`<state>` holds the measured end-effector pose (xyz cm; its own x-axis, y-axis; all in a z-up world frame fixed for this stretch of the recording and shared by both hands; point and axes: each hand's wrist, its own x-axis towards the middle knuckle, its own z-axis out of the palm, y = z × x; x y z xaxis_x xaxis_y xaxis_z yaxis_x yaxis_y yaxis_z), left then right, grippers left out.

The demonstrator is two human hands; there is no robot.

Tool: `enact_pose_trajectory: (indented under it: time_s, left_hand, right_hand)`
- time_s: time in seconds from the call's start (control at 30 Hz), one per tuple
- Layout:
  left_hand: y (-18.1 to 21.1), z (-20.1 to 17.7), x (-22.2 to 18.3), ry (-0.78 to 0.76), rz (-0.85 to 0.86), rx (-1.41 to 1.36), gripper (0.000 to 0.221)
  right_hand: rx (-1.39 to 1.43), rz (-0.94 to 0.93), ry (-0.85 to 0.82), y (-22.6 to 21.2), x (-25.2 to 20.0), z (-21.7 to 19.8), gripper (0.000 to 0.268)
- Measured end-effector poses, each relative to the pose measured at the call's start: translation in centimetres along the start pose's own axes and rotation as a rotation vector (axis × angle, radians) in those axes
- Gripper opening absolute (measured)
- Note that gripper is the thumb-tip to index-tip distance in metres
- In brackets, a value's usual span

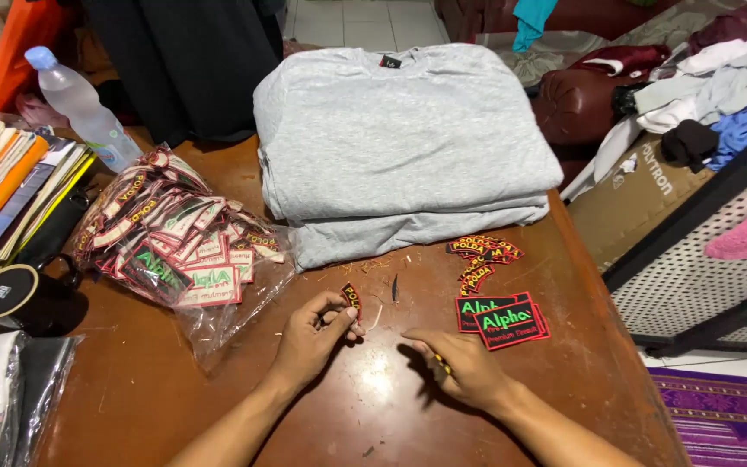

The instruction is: Trimming loose threads from embroidered patches using small scissors on a wooden table.

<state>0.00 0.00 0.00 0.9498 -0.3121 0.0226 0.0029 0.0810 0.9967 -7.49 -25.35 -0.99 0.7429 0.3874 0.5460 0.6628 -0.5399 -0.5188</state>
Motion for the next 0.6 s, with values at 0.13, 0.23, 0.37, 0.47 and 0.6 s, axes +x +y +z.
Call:
enact_pose_trajectory:
  time_s: [0.13,0.23,0.37,0.47,0.6]
  left_hand:
    - [0.0,1.0,0.3,0.049,-0.037,0.059,0.013]
    - [1.4,2.5,1.1,0.179,-0.174,0.076,0.009]
    - [1.6,4.0,0.0,0.359,-0.025,-0.015,0.007]
    - [1.4,3.5,-0.5,0.279,0.028,-0.008,0.007]
    - [1.2,3.0,0.1,0.172,0.017,-0.049,0.022]
  right_hand:
    - [0.126,0.350,0.102,-1.6,2.0,1.9,0.034]
    - [0.524,0.815,0.331,-2.0,5.1,3.2,0.040]
    - [0.489,0.765,0.463,-2.4,6.2,4.2,0.031]
    - [0.373,0.680,0.418,-1.8,6.2,4.4,0.028]
    - [0.546,0.720,0.330,-2.2,7.0,3.5,0.016]
